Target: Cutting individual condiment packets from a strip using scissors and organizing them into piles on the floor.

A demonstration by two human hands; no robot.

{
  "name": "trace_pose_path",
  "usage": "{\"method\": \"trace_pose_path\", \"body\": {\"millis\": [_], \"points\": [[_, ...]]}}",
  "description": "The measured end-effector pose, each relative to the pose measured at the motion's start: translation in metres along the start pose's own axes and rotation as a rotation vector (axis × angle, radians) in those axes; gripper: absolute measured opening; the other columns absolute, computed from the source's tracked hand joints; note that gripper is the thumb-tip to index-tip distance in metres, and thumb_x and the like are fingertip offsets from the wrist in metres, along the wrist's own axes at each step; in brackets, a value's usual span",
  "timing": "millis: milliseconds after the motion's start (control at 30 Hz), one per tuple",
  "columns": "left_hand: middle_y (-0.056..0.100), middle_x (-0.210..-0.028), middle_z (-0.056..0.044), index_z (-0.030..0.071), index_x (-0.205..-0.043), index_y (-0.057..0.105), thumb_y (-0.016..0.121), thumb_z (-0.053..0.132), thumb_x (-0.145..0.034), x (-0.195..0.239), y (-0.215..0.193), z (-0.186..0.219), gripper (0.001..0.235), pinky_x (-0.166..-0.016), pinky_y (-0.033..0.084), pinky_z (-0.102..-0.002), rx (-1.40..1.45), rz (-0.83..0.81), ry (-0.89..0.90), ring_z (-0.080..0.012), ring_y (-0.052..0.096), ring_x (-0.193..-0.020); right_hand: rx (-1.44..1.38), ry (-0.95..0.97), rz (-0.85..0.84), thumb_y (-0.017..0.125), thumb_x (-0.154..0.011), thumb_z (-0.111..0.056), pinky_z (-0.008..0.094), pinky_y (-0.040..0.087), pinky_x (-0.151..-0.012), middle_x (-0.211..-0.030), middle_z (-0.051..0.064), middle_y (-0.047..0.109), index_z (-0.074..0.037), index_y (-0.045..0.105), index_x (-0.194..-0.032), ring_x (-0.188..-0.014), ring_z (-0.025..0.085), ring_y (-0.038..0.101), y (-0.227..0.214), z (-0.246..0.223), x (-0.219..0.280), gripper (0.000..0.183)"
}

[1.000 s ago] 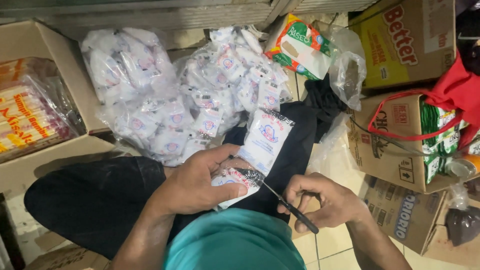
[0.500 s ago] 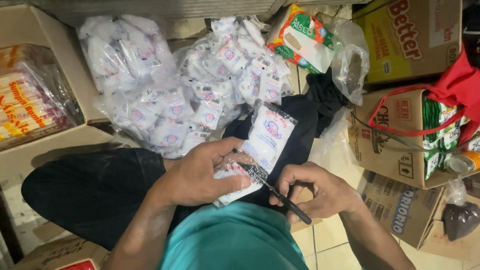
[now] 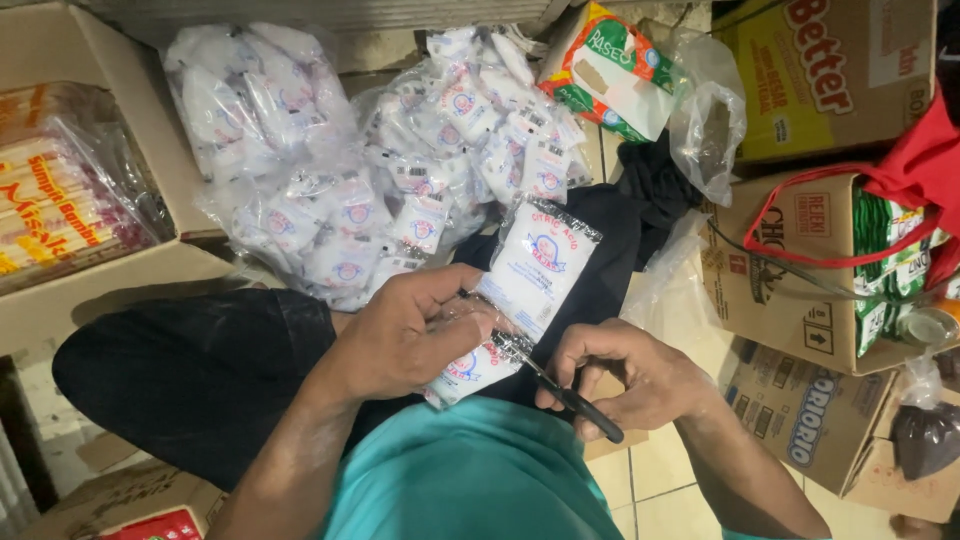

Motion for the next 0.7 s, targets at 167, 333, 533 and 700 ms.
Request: {"method": "trace_pose_path", "body": {"millis": [167, 333, 533, 700], "points": [[0.072, -0.077, -0.004, -0.006, -0.110, 0.070, 0.068, 0.008, -0.089, 0.001, 0.003, 0.008, 0.026, -0.049, 0.041, -0.017, -0.071, 0.005, 0.051, -0.0039, 0.056, -0.059, -0.011, 0.006, -0.011, 0.090, -0.071, -0.005, 0.024, 0.061, -0.061, -0.094, 0.018, 0.080, -0.002, 0.065, -0.096, -0.071, 0.017, 0.074, -0.003, 0.002, 0.003, 0.036], [0.062, -0.065, 0.003, -0.002, -0.108, 0.074, 0.069, 0.010, -0.090, -0.002, 0.000, 0.007, 0.022, -0.044, 0.032, -0.020, -0.099, 0.044, 0.039, -0.0026, 0.045, -0.052, -0.024, -0.005, -0.005, 0.088, -0.073, -0.004, 0.022, 0.060, -0.058, -0.096, 0.018, 0.080, 0.000, 0.064, -0.096, -0.066, 0.015, 0.073, -0.002, 0.003, 0.002, 0.034], [0.068, -0.053, -0.016, -0.005, -0.104, 0.073, 0.058, 0.006, -0.093, -0.004, 0.004, 0.010, 0.021, -0.044, 0.039, -0.020, -0.062, -0.029, 0.172, -0.0092, 0.058, -0.045, 0.039, -0.228, 0.003, 0.087, -0.082, -0.025, 0.034, 0.065, -0.056, -0.077, 0.017, 0.076, 0.004, 0.067, -0.093, -0.074, 0.023, 0.076, -0.001, -0.006, 0.002, 0.037], [0.072, -0.060, -0.018, -0.004, -0.107, 0.072, 0.063, 0.004, -0.085, -0.003, 0.005, 0.017, 0.025, -0.047, 0.045, -0.024, -0.093, -0.069, 0.186, -0.0112, 0.061, -0.053, 0.059, -0.206, 0.011, 0.089, -0.080, -0.026, 0.036, 0.065, -0.057, -0.075, 0.018, 0.076, 0.002, 0.066, -0.092, -0.072, 0.024, 0.077, -0.001, -0.002, 0.002, 0.039]]}}
Point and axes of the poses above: each hand's wrist, its own x-axis away from the middle knuckle, its own y-axis out of the palm, z = x × y, the point moved 7 cm from there along -x, towards the middle knuckle
